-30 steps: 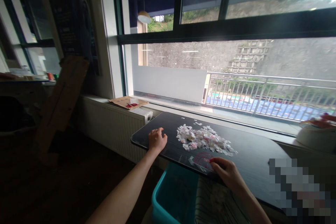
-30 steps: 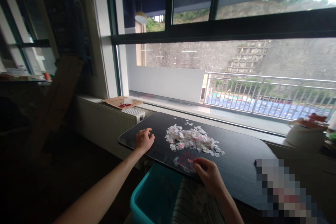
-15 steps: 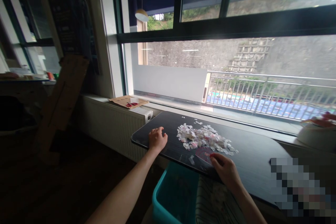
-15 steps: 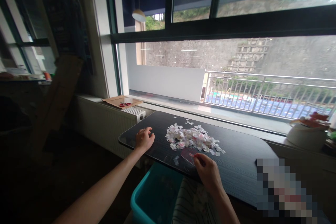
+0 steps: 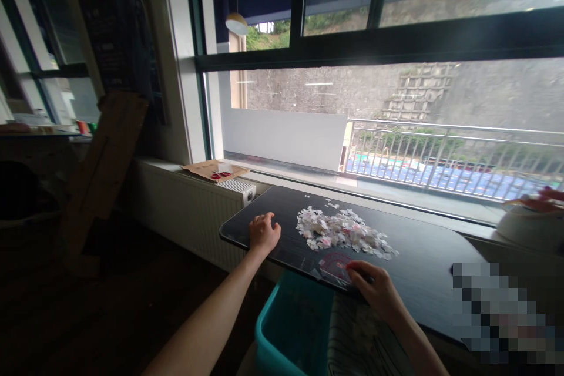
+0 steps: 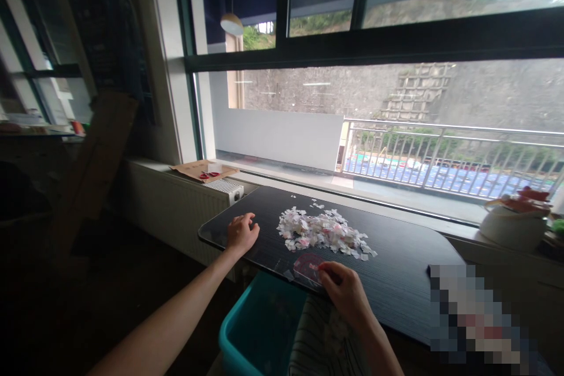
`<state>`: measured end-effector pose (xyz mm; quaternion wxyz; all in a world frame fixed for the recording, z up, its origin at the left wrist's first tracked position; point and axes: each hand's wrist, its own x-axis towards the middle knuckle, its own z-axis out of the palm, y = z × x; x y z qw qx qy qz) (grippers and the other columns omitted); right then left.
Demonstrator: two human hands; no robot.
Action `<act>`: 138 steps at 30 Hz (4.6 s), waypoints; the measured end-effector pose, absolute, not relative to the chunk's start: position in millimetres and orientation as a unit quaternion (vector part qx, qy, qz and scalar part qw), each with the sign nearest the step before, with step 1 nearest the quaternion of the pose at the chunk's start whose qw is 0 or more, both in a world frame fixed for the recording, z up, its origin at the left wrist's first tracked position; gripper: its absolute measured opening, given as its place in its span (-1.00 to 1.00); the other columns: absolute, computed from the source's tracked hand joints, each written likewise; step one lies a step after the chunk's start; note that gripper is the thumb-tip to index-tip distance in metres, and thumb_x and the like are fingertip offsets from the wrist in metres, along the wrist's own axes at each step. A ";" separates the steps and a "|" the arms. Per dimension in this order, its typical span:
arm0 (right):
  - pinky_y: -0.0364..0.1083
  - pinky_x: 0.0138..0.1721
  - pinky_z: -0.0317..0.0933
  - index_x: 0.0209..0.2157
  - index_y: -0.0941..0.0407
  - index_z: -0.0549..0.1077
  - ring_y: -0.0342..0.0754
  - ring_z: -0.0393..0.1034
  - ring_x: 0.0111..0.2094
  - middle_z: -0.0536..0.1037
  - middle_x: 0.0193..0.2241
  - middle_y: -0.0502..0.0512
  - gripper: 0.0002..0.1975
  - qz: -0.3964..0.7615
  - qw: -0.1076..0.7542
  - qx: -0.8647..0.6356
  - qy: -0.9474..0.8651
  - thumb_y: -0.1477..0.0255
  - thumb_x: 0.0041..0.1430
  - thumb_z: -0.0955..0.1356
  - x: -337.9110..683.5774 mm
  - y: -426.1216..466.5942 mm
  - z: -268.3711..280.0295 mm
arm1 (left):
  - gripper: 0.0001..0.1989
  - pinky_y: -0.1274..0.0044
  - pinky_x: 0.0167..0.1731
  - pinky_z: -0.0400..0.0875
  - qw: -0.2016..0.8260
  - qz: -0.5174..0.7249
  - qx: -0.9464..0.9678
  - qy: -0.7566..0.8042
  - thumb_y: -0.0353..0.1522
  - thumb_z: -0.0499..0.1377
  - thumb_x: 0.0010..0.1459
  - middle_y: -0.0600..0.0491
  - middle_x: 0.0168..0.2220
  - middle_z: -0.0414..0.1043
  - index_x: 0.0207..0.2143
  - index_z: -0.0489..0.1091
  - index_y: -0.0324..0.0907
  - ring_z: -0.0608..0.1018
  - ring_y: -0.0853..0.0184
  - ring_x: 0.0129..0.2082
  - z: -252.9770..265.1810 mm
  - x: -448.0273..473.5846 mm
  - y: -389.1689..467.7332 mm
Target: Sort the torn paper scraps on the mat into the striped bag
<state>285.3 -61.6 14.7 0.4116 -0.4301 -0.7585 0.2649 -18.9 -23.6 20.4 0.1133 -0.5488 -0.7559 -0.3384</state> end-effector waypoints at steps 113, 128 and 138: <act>-0.15 -0.50 0.13 -0.56 0.10 0.51 -0.06 0.34 -0.56 0.47 -0.67 -0.03 -0.74 0.145 0.510 -0.601 -0.598 0.32 -0.02 0.23 329.1 -41.5 21.2 | -0.70 0.31 -0.10 0.33 0.054 -0.382 -0.542 -0.747 -0.27 0.03 0.02 -0.05 -0.31 0.52 -0.23 0.42 -0.19 0.46 0.07 -0.12 21.1 -37.7 -13.2; -0.12 -0.46 0.12 -0.54 0.05 0.51 -0.01 0.37 -0.51 0.50 -0.64 0.02 -0.73 0.123 0.487 -0.661 -0.558 0.31 0.01 0.21 333.0 -44.4 24.4 | -0.70 0.31 -0.09 0.33 0.060 -0.378 -0.543 -0.747 -0.27 0.03 0.02 -0.04 -0.31 0.52 -0.25 0.43 -0.18 0.47 0.08 -0.13 22.2 -36.0 -14.0; -0.14 -0.44 0.19 -0.47 0.12 0.55 -0.02 0.41 -0.48 0.54 -0.58 0.01 -0.69 0.180 0.492 -0.597 -0.608 0.30 0.00 0.22 334.3 -37.5 19.3 | -0.68 0.30 -0.07 0.32 0.058 -0.372 -0.547 -0.748 -0.28 0.02 0.03 -0.07 -0.30 0.52 -0.23 0.44 -0.22 0.46 0.06 -0.11 22.4 -35.8 -14.0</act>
